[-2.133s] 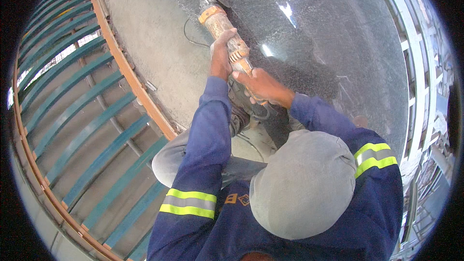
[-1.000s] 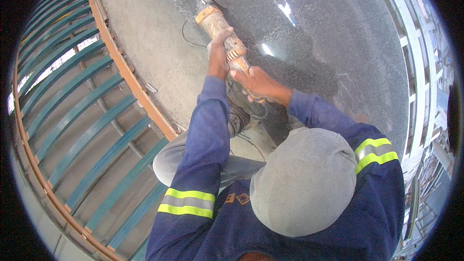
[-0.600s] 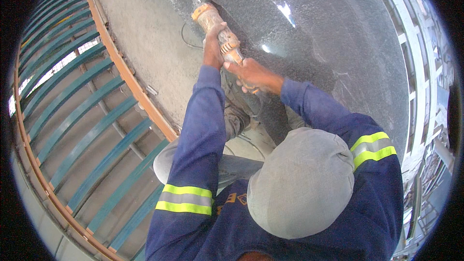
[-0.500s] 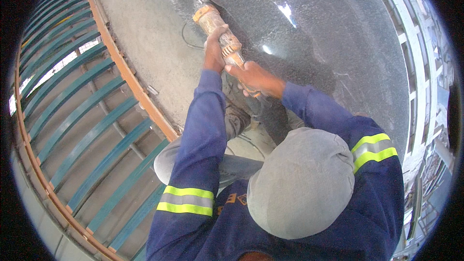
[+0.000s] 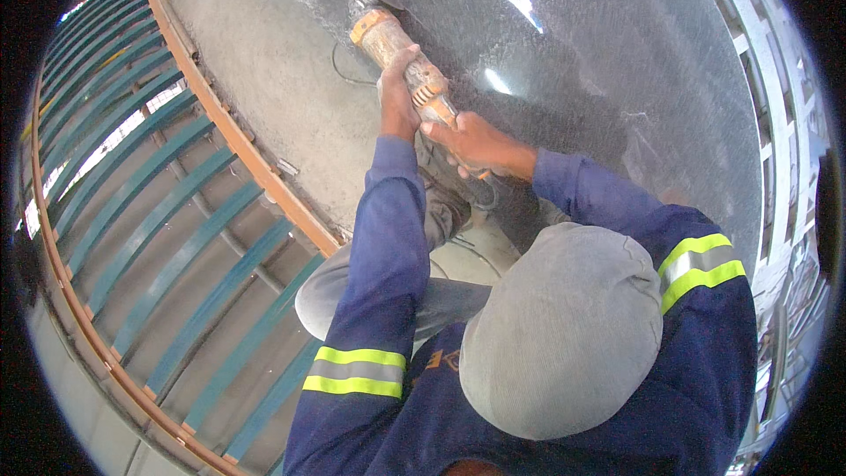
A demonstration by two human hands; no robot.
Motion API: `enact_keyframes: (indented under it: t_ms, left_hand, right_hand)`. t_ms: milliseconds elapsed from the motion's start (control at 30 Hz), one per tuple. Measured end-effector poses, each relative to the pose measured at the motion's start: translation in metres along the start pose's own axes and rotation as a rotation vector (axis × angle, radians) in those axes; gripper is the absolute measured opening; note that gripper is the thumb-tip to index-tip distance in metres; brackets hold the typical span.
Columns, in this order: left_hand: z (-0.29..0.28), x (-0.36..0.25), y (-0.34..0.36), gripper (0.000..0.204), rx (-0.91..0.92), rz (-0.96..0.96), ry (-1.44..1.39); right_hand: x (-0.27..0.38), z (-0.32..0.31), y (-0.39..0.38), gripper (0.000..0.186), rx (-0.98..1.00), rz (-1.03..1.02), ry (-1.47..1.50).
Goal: The person kneels on a concrete floor and uses an angle grinder to grind a linear section along the floor surface. The worker maintains a steady grip and moves the tool forward along the same line for the duration of the clip.
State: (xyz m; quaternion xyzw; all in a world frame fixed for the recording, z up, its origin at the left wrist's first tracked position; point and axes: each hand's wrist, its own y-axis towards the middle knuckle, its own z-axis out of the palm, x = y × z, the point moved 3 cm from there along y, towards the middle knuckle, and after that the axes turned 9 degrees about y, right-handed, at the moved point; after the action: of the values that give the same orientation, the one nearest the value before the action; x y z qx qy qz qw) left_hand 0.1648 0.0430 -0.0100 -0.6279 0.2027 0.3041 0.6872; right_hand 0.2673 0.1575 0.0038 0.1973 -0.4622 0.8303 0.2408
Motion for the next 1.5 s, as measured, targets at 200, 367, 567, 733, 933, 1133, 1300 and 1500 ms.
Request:
enact_keyframes:
  t_ms: [200, 367, 567, 733, 933, 1133, 1300, 1500]
  left_hand:
    - [-0.008, 0.001, 0.013, 0.028, 0.000, 0.019, 0.087]
    - [-0.009, -0.001, 0.011, 0.029, -0.019, -0.002, 0.082]
    - [0.002, -0.003, -0.003, 0.029, -0.023, -0.022, 0.045]
    - [-0.002, 0.000, -0.001, 0.027, -0.017, -0.018, 0.047]
    - [-0.003, 0.001, 0.005, 0.027, -0.011, 0.006, 0.034]
    - [-0.014, 0.002, 0.015, 0.026, -0.012, -0.019, 0.063]
    - [-0.008, 0.004, 0.013, 0.024, -0.026, 0.003, 0.062]
    - [-0.004, 0.002, 0.006, 0.025, -0.039, 0.025, 0.070]
  right_hand:
    - [0.008, 0.003, 0.002, 0.058, -0.006, -0.024, 0.004]
    - [0.008, 0.005, 0.000, 0.057, 0.013, -0.025, 0.034]
    - [0.012, 0.002, -0.011, 0.058, 0.007, 0.029, -0.003]
    - [0.011, 0.003, -0.010, 0.059, 0.023, 0.046, 0.019]
    - [0.007, 0.001, -0.003, 0.056, -0.009, -0.004, 0.028]
    - [0.007, 0.003, 0.003, 0.054, 0.031, -0.012, 0.020]
    - [0.006, 0.002, -0.002, 0.055, 0.036, -0.007, 0.032]
    - [0.006, 0.005, -0.004, 0.055, -0.007, 0.044, 0.033]
